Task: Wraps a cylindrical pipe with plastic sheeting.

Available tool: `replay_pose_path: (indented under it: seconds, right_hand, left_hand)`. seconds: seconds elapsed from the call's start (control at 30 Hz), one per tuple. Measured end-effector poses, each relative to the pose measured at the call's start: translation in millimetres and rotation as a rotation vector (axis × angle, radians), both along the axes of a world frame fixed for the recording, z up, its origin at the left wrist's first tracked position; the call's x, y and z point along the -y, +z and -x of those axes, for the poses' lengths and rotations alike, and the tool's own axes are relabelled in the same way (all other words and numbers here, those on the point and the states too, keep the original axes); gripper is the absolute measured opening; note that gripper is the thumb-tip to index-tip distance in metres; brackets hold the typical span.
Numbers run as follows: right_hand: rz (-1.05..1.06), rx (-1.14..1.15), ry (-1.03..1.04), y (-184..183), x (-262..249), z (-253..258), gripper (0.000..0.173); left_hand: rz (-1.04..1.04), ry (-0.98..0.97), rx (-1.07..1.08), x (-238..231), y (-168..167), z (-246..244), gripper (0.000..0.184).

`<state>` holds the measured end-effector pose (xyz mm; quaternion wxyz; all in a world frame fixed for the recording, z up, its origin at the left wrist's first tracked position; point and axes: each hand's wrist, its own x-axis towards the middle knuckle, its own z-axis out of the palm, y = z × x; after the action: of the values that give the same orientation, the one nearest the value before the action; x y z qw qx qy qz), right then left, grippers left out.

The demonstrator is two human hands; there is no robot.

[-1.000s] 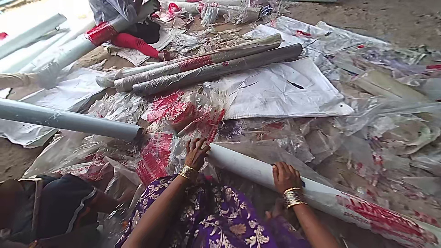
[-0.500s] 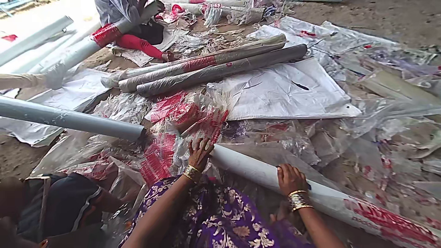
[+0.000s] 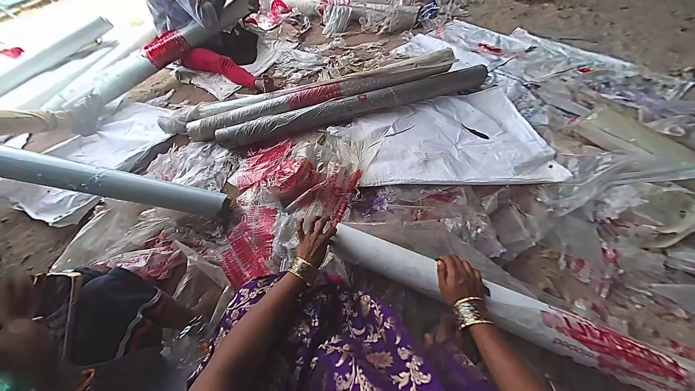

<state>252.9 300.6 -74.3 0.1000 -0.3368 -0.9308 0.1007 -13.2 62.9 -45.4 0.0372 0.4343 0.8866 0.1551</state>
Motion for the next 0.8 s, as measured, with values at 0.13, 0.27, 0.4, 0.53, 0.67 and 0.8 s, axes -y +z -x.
replay_pose_path:
  seconds: [0.13, 0.27, 0.4, 0.53, 0.67, 0.8]
  right_hand:
    - [-0.022, -0.023, 0.010, -1.4, -0.5, -1.8, 0.043]
    - [-0.006, -0.009, 0.008, 0.5, -0.4, -1.2, 0.043]
    - [-0.010, -0.008, 0.009, -0.3, -0.8, -0.7, 0.043]
    - [-0.008, -0.012, 0.012, 0.7, -0.6, -0.8, 0.043]
    - [-0.040, -0.035, 0.021, -5.6, -3.2, -2.6, 0.045]
    - [-0.041, -0.041, 0.021, -5.1, -2.2, -1.6, 0.043]
  left_hand:
    - [-0.045, 0.047, 0.004, 2.3, -5.5, -3.4, 0.039]
    - [0.005, 0.035, 0.058, -0.9, 1.0, -3.5, 0.032]
    - [0.019, 0.043, 0.091, -1.0, 3.2, -1.2, 0.019]
    - [-0.082, 0.047, 0.069, 3.9, -4.7, -0.7, 0.020]
    - [-0.102, 0.027, 0.045, 3.3, -4.3, 1.9, 0.028]
    - [-0.088, 0.013, 0.043, 1.5, -0.3, 3.8, 0.020]
